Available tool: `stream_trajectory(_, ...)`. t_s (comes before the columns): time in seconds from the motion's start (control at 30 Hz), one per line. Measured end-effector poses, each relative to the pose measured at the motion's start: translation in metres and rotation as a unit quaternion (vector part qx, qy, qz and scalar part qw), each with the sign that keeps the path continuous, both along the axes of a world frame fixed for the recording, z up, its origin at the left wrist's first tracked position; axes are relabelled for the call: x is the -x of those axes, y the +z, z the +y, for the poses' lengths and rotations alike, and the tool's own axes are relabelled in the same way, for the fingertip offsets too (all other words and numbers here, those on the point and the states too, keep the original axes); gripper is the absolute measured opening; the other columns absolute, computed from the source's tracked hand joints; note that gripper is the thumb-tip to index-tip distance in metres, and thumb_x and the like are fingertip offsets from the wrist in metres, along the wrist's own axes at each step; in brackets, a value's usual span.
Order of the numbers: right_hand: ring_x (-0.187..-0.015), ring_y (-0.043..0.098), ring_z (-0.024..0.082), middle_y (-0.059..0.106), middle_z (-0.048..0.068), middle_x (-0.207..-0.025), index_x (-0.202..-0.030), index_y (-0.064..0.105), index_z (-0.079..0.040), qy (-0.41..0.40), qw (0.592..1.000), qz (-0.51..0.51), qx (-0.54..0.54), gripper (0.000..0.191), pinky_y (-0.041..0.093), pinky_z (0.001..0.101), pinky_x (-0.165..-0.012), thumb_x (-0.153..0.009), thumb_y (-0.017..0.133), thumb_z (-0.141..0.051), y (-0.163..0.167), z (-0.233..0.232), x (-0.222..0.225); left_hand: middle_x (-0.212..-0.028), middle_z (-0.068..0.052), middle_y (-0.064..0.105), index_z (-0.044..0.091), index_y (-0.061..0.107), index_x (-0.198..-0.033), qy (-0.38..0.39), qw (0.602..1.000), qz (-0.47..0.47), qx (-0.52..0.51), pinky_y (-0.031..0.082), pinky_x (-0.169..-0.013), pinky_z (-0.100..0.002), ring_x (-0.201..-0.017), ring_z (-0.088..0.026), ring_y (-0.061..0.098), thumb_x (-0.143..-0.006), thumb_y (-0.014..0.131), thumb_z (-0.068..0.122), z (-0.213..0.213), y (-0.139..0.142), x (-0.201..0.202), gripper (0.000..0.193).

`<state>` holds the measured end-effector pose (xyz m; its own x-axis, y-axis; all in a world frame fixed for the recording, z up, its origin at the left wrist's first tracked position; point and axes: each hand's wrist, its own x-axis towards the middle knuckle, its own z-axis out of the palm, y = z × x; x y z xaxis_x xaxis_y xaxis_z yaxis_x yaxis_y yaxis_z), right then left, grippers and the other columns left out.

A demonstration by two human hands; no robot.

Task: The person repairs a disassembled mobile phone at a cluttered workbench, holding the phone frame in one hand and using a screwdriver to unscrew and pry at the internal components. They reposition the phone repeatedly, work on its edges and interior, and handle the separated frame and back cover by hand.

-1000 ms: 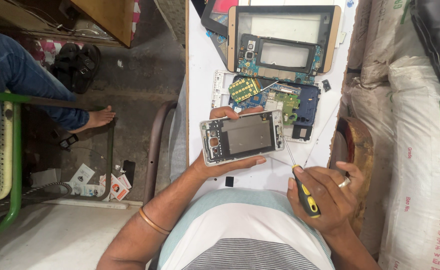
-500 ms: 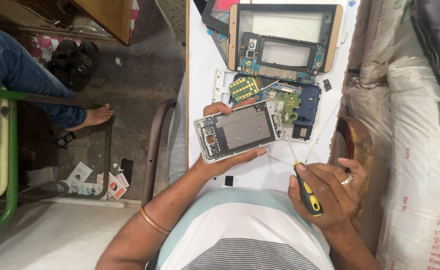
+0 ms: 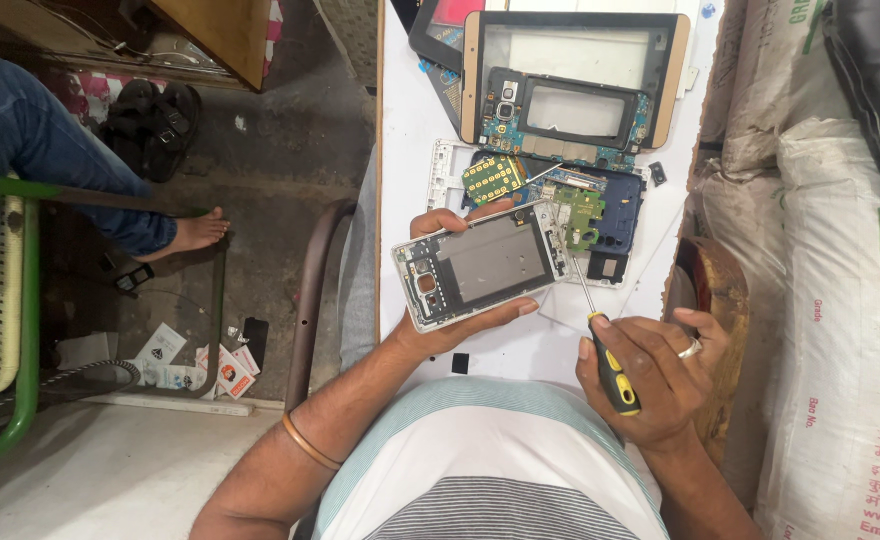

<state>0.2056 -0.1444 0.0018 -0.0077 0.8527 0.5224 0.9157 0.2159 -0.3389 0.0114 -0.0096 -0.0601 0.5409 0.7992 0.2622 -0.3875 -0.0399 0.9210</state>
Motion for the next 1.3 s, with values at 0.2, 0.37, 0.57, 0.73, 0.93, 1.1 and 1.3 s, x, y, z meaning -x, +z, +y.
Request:
stream_trajectory(0.2,-0.083,0.067,0.015,0.071,0.000,-0.093,-0.110,0.070,-0.010,0.010,1.000,0.014,-0.009,0.031,0.035,0.0431,-0.107,-0.083,0.083,-0.009,0.001,-0.003,0.001,-0.159,-0.021,0.039,0.025,0.023,-0.135,0.000,1.000,0.001,0.008,0.056,-0.121,-0.046,-0.149,-0.033,0.049,-0.085,0.085,-0.001,-0.001,0.000,0.000,0.084)
stream_trajectory(0.37,-0.083,0.068,0.014,0.072,0.000,-0.092,-0.109,0.071,-0.010,0.012,1.000,0.009,0.001,0.030,0.034,0.0432,-0.107,-0.082,0.083,-0.009,0.002,-0.003,0.001,-0.158,-0.020,0.039,0.026,0.023,-0.135,-0.001,1.000,0.006,0.001,0.056,-0.122,-0.046,-0.149,-0.033,0.048,-0.084,0.086,-0.001,0.000,-0.002,0.000,0.085)
stream_trajectory(0.57,-0.083,0.068,0.014,0.072,0.001,-0.093,-0.111,0.071,-0.009,0.007,1.000,0.007,-0.002,0.030,0.034,0.0432,-0.107,-0.083,0.083,-0.008,0.004,-0.001,0.003,-0.158,-0.020,0.040,0.026,0.023,-0.135,-0.003,1.000,-0.001,0.005,0.056,-0.122,-0.046,-0.150,-0.032,0.047,-0.084,0.086,0.000,-0.001,-0.004,0.000,0.084)
stream_trajectory(0.73,-0.083,0.068,0.014,0.073,0.001,-0.093,-0.111,0.070,-0.009,0.004,1.000,0.005,-0.009,0.030,0.034,0.0430,-0.107,-0.084,0.083,-0.008,0.003,0.005,0.005,-0.158,-0.020,0.041,0.026,0.022,-0.135,-0.001,1.000,0.014,-0.012,0.055,-0.123,-0.046,-0.151,-0.033,0.046,-0.085,0.086,0.001,-0.001,-0.004,0.000,0.085)
stream_trajectory(0.93,-0.085,0.068,0.016,0.073,0.002,-0.094,-0.112,0.070,-0.009,0.002,1.000,0.005,-0.019,0.028,0.035,0.0428,-0.107,-0.086,0.082,-0.008,0.003,0.020,0.007,-0.158,-0.020,0.041,0.025,0.022,-0.135,0.000,0.999,0.027,-0.019,0.054,-0.124,-0.047,-0.151,-0.034,0.046,-0.084,0.086,0.002,0.000,-0.004,0.000,0.086)
stream_trajectory(1.1,-0.086,0.068,0.018,0.072,0.003,-0.094,-0.112,0.070,-0.008,0.000,1.000,0.002,-0.026,0.028,0.035,0.0436,-0.106,-0.087,0.082,-0.009,0.002,0.032,0.007,-0.158,-0.021,0.041,0.024,0.024,-0.136,-0.007,1.000,0.000,-0.011,0.051,-0.126,-0.049,-0.154,-0.034,0.041,-0.084,0.085,-0.001,-0.001,-0.003,0.000,0.085)
stream_trajectory(1.3,-0.088,0.068,0.017,0.073,0.004,-0.096,-0.112,0.071,-0.008,-0.001,0.999,0.037,-0.020,0.026,0.035,0.0421,-0.108,-0.089,0.082,-0.009,0.000,0.046,0.005,-0.160,-0.021,0.039,0.024,0.024,-0.136,-0.017,0.999,-0.012,0.027,0.053,-0.124,-0.047,-0.152,-0.033,0.044,-0.085,0.085,-0.001,0.000,0.000,0.002,0.083)
